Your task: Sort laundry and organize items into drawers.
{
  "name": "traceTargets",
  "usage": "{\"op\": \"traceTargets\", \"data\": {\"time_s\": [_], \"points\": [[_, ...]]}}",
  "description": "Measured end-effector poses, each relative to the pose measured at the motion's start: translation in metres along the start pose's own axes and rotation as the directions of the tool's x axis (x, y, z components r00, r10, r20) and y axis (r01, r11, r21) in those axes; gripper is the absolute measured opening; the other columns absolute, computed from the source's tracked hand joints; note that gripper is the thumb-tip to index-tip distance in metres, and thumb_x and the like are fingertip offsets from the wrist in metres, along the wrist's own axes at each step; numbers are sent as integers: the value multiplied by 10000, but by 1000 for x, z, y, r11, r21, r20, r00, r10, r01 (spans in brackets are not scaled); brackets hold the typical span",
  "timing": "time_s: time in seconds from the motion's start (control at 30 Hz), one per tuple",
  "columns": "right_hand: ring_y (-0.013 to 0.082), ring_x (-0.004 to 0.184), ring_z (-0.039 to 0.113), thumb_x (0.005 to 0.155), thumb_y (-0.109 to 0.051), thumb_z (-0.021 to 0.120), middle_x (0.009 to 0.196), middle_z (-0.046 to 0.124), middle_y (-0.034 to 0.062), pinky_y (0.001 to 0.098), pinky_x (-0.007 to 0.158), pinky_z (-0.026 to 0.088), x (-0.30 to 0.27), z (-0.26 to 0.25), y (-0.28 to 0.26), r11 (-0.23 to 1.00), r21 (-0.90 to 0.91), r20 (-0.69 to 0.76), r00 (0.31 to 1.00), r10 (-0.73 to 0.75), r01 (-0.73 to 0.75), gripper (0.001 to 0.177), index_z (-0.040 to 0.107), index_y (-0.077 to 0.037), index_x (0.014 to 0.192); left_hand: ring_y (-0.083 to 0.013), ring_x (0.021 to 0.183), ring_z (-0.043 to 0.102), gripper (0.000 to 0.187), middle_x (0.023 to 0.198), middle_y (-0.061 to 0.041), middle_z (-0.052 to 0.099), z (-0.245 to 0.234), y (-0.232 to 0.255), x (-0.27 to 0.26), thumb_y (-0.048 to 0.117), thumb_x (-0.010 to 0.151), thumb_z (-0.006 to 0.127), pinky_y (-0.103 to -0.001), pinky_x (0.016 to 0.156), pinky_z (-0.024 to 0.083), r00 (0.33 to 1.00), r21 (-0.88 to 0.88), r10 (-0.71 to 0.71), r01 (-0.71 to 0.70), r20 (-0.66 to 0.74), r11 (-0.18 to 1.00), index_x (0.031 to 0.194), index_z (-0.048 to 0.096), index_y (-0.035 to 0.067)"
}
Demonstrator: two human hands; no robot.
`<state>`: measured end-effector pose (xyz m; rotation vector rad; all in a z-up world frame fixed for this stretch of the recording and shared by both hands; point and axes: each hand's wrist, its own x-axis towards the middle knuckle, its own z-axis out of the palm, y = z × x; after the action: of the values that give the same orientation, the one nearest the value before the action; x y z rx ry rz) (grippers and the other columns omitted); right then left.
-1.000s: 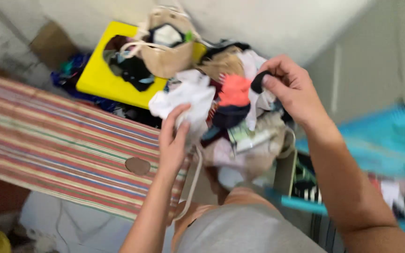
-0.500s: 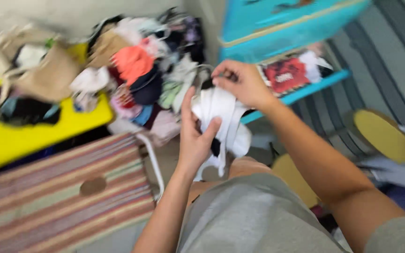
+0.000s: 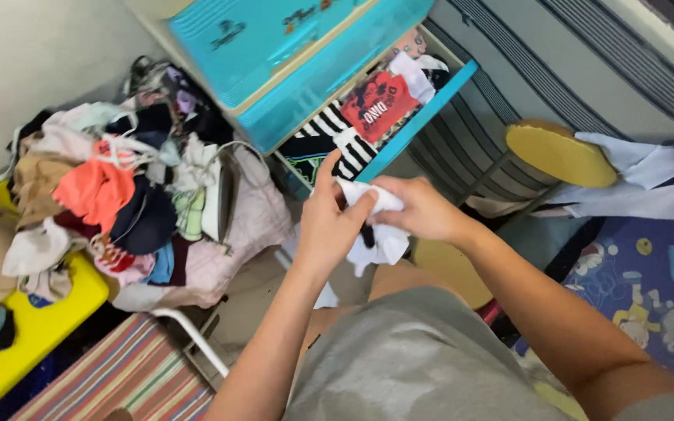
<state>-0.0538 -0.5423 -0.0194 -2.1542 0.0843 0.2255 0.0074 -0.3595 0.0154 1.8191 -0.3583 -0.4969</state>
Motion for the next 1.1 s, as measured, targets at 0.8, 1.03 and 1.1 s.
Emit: {"op": "traceTargets", "data": {"time_s": [0.8, 1.03, 1.1], "points": [[473, 1492, 178, 896, -631, 588, 1636, 191, 147, 625, 1152, 131, 308, -128, 395, 717, -609, -56, 921, 385, -337, 729, 397, -298, 1516, -153, 953, 697, 446, 1222, -93, 626, 148, -2, 285, 94, 910, 699, -308, 808, 562, 994, 40, -86, 84, 60, 996, 1342, 593, 66], [487, 1519, 151, 955, -762, 387, 1716, 72, 148, 571, 1236, 97, 345, -124, 402, 634, -702, 88, 844, 529, -325, 701, 339, -418, 1564, -141, 939, 703, 455, 1235, -68, 653, 131, -19, 279, 53, 878, 671, -290, 797, 576, 972, -24, -226, 225, -59, 974, 1330, 614, 76], [499, 1515, 112, 921, -740, 378, 1716, 24, 101, 575, 1224, 91, 357, -130, 392, 623, -658, 126, 754, 645, -423, 691, 327, -457, 1549, -127, 920, 706, 438, 1212, -56, 671, 122, -21, 277, 50, 883, 661, -283, 770, 570, 960, -67, -262, 257, -94, 964, 1318, 616, 72]]}}
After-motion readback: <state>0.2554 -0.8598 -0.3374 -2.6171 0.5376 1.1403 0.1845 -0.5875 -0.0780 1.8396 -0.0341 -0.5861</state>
